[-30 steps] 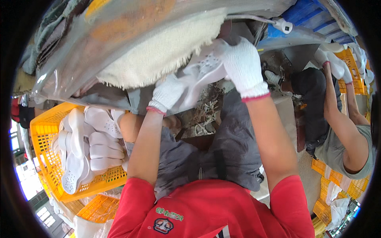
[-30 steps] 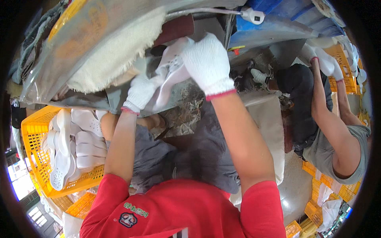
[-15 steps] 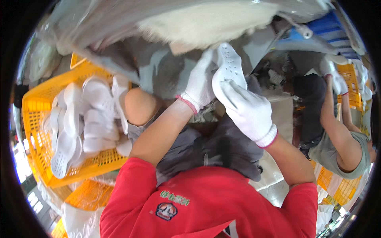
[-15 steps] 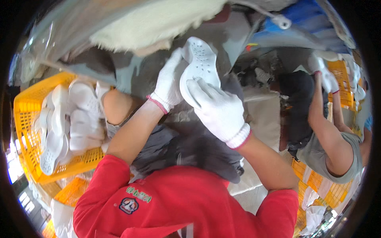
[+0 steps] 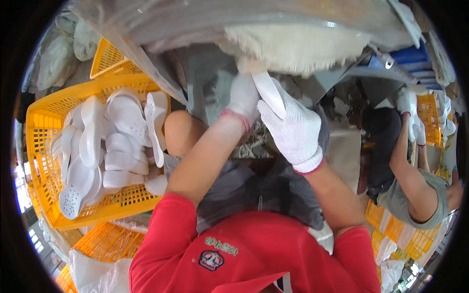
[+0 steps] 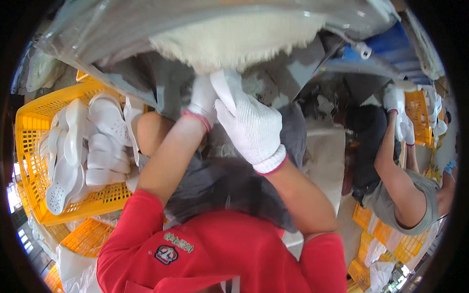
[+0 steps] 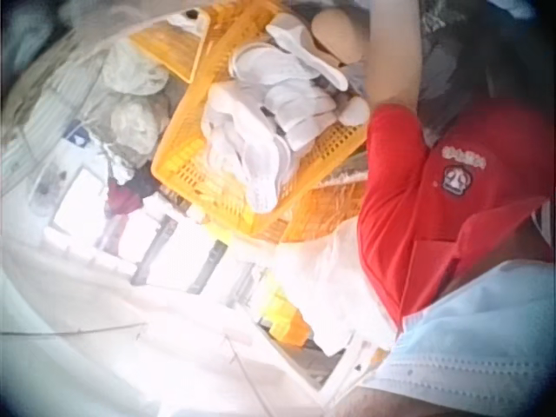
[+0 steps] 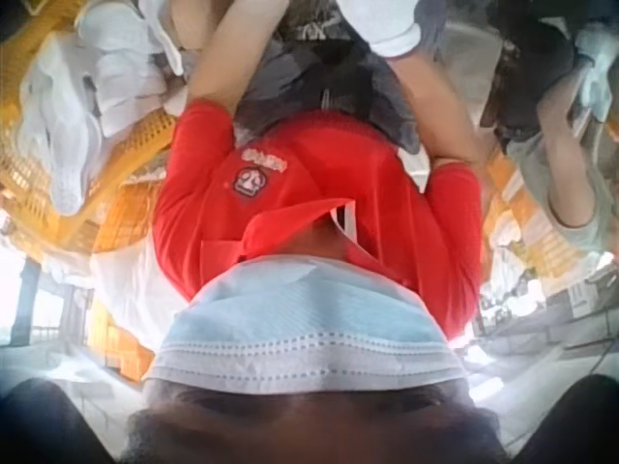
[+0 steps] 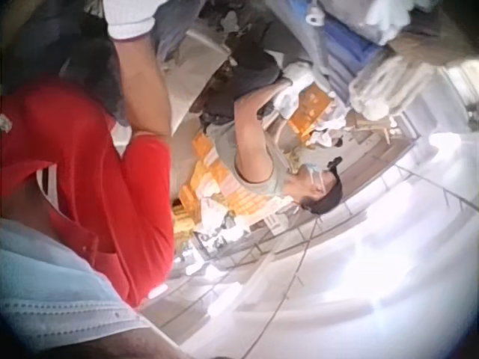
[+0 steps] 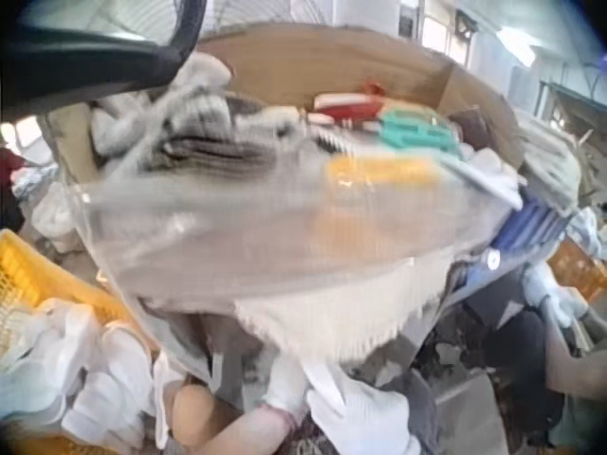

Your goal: The person repeatedly picks up white slipper-like items from a yellow basket, wipes them with a cloth, and places them back into the basket. The task continues in a repetitive cycle without visible final placement elsewhere.

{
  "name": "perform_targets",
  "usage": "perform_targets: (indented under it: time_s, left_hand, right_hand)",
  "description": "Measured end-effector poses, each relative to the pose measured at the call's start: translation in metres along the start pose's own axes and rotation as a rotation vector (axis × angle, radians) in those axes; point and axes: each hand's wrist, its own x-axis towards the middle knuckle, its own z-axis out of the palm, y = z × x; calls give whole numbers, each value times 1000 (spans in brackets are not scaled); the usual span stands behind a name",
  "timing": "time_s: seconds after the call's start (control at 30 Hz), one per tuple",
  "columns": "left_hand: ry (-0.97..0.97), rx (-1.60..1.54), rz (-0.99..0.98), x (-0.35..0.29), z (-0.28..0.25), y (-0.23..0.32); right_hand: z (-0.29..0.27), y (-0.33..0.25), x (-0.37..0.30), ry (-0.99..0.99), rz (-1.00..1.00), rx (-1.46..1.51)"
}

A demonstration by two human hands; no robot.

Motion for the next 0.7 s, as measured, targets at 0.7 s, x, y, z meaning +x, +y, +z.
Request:
perform_targets:
  time_s: [0.7]
  left_hand:
    - [-40, -1218, -335, 12, 14, 20]
  right_hand:
    - [-42, -42, -26, -321, 99, 85]
